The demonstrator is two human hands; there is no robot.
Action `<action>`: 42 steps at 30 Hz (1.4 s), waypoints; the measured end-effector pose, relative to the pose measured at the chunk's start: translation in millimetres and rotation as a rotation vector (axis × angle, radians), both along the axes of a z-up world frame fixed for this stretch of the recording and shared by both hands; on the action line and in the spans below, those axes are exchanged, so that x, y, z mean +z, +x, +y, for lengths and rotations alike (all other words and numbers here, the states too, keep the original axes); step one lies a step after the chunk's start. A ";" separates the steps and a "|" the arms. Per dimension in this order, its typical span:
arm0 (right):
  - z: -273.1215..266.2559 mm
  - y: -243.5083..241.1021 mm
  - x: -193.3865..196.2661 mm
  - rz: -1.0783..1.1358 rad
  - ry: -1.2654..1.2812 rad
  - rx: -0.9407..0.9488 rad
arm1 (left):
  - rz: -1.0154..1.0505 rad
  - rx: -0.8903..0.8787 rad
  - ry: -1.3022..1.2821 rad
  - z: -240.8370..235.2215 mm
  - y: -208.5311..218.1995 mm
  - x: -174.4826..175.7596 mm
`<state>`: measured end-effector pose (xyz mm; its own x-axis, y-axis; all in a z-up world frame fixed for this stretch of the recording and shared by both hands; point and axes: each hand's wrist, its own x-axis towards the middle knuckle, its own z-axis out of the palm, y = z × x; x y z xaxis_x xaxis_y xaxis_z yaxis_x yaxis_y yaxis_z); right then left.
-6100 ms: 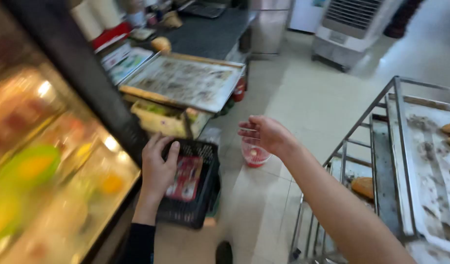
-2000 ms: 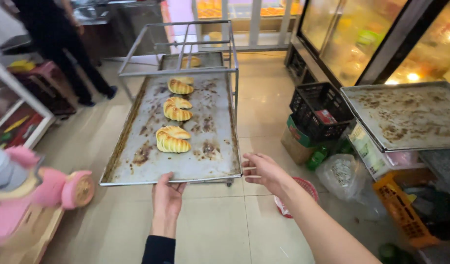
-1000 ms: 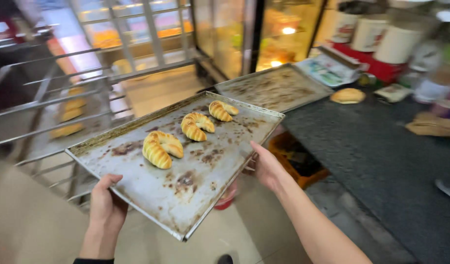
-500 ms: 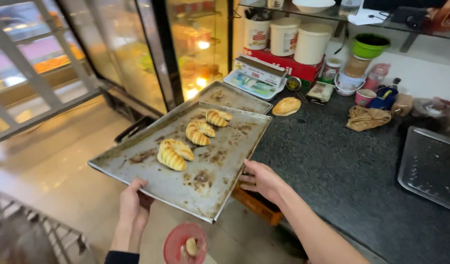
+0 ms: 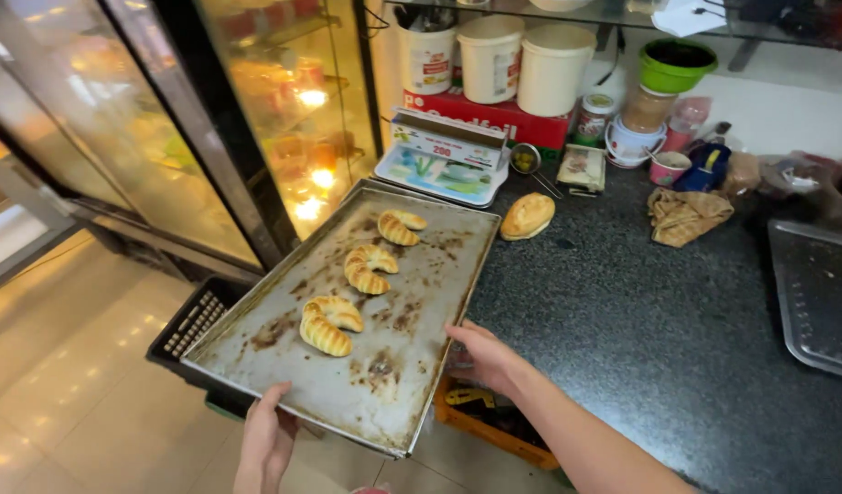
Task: Organizing and displaying freshly baked croissants and bread in a bakery display case.
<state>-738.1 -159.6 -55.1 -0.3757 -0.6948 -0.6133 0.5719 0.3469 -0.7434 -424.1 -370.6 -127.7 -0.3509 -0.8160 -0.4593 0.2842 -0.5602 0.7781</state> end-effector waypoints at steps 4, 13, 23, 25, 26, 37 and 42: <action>-18.9 -12.9 -33.0 -0.026 0.002 0.010 | -0.270 -0.185 0.076 -6.7 -0.1 17.7; -21.7 -25.5 -58.0 0.219 0.290 0.180 | -0.880 -0.604 -0.029 -63.6 29.1 -52.4; 63.2 -77.4 -52.8 0.309 0.202 0.188 | -1.530 -0.709 -0.709 13.5 -56.3 70.7; 94.3 -103.9 -51.9 0.310 0.222 0.153 | -1.466 -0.636 -0.819 33.5 -91.3 61.5; 111.5 -113.4 -56.9 0.274 0.231 0.091 | -1.391 -0.650 -0.876 45.0 -106.1 55.9; 297.3 -318.6 -178.9 0.773 0.496 -0.052 | -1.115 -1.093 -0.904 158.7 -297.4 32.4; 370.4 -342.3 -157.5 0.295 0.381 -0.729 | -0.921 -1.224 -1.000 187.0 -373.9 14.1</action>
